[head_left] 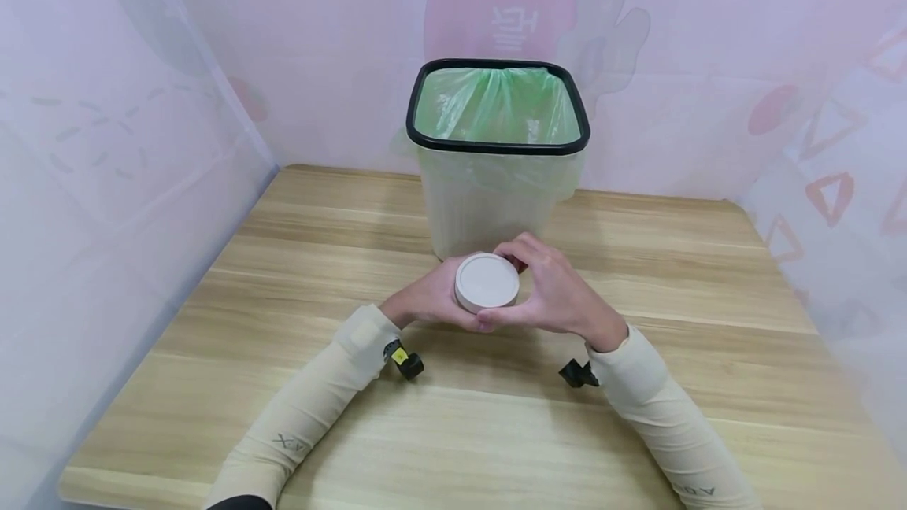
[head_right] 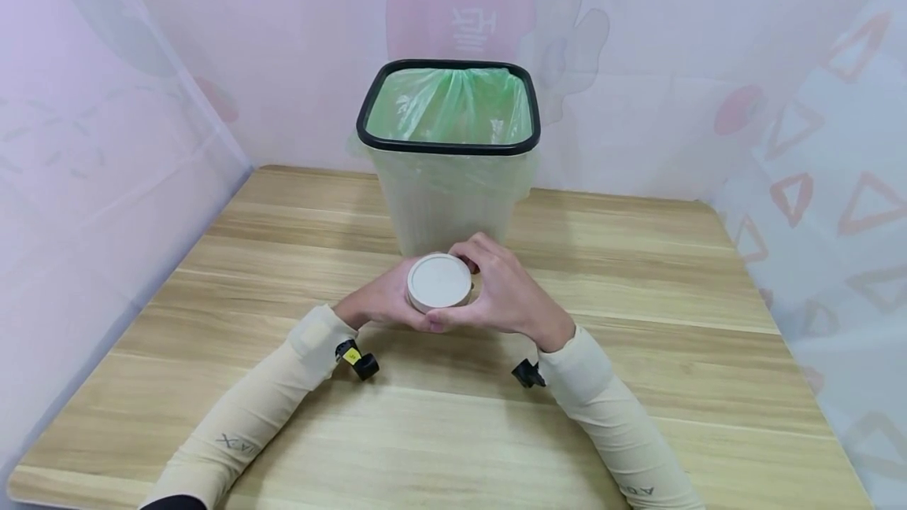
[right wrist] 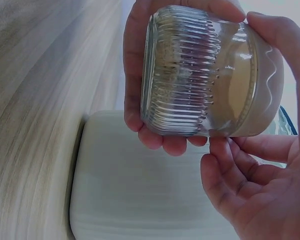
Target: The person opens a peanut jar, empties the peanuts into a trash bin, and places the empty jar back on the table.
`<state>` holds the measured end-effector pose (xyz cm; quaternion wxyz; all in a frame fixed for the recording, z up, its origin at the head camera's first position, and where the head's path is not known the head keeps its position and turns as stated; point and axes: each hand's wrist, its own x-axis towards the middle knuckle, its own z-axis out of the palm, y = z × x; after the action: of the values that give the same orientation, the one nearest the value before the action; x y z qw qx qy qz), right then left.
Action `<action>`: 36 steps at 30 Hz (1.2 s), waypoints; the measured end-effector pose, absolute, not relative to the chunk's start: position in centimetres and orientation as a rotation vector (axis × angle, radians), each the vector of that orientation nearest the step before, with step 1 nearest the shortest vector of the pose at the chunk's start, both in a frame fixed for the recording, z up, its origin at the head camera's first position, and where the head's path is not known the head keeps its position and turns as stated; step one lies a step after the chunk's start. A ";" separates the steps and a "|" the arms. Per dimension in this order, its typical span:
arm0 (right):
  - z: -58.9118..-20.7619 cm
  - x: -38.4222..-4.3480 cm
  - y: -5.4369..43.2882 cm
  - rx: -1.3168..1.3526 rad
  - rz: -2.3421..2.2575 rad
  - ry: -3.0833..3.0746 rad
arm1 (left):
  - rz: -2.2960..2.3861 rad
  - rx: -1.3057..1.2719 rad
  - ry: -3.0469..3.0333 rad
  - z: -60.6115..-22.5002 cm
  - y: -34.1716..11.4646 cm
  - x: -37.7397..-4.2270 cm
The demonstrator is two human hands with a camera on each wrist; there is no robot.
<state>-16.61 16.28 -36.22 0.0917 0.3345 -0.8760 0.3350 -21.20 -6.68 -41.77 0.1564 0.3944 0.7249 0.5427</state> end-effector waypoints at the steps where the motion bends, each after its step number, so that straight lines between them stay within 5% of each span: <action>1: -36.2 -16.6 16.3 0.997 0.997 -2.599 | 1.553 1.131 2.078 -41.7 -6.7 -21.2; 36: -36.0 -16.8 16.7 1.082 1.065 -2.517 | 1.571 1.170 2.028 -41.2 -6.7 -20.8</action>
<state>-16.84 16.68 -36.04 0.1009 0.3661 -0.8519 0.3606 -20.85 -6.68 -41.16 0.1602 0.4094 0.7100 0.5500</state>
